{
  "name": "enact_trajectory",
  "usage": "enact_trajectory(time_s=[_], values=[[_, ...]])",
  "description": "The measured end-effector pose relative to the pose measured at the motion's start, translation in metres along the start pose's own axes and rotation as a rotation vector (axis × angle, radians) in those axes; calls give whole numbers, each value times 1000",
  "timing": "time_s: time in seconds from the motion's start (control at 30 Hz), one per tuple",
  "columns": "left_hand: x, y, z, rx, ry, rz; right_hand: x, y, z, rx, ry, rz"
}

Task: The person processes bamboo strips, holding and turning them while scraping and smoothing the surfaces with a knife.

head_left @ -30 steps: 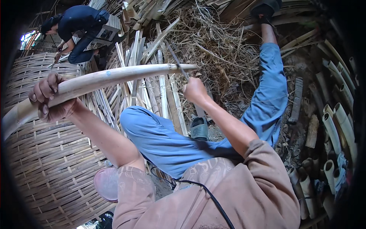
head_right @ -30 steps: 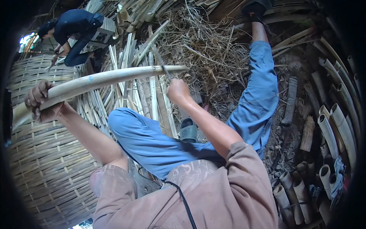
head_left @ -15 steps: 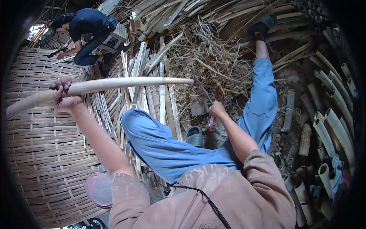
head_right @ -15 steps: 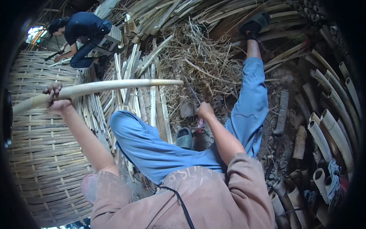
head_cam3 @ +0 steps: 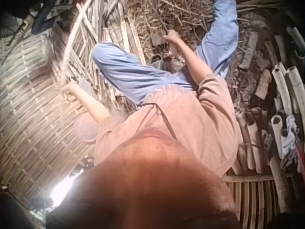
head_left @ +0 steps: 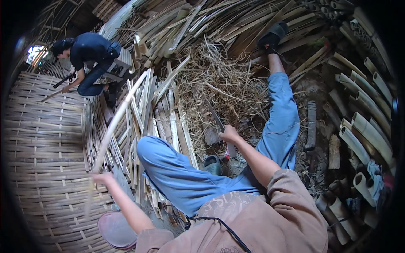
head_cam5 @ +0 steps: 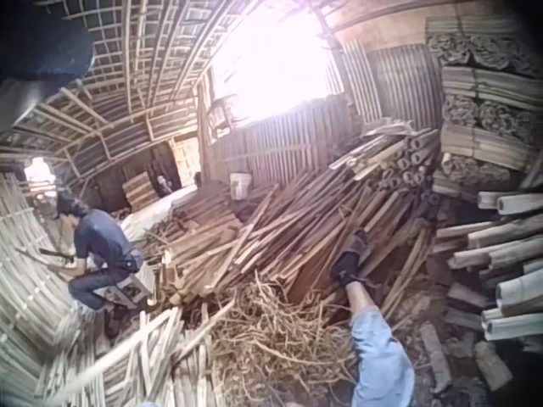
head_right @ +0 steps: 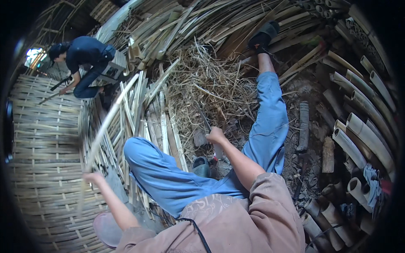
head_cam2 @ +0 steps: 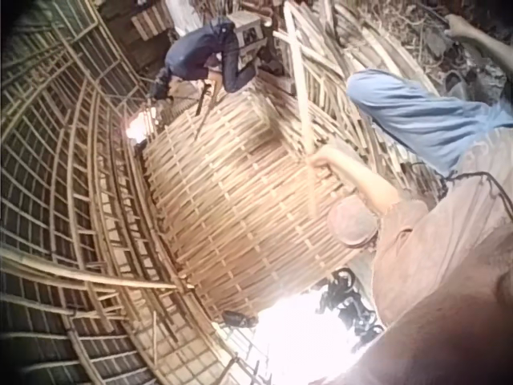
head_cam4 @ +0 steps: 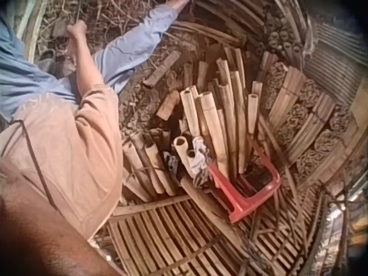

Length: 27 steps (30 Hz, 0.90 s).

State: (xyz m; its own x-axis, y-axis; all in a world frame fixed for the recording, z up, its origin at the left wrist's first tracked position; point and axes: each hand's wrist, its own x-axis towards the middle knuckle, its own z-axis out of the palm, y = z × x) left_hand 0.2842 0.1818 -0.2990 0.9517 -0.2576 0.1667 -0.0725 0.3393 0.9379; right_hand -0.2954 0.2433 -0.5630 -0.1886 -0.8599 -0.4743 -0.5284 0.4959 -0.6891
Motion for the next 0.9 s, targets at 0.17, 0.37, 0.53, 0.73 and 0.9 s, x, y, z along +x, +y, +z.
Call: enact_trajectory(time_s=[0.17,0.37,0.53,0.73,0.9], values=[[0,-97,-69,341,212,-1052,-19,-48,4,245,-88,32],[-2,-56,20,192,-289,-459,-14,-32,-38,365,-175,86],[-150,22,166,44,-651,-111,-27,-32,-65,527,-87,79],[-380,-1,314,211,-1503,55,-25,-24,-63,539,-92,37],[-538,-132,395,372,-1865,401,-25,-10,-73,483,-67,48]])
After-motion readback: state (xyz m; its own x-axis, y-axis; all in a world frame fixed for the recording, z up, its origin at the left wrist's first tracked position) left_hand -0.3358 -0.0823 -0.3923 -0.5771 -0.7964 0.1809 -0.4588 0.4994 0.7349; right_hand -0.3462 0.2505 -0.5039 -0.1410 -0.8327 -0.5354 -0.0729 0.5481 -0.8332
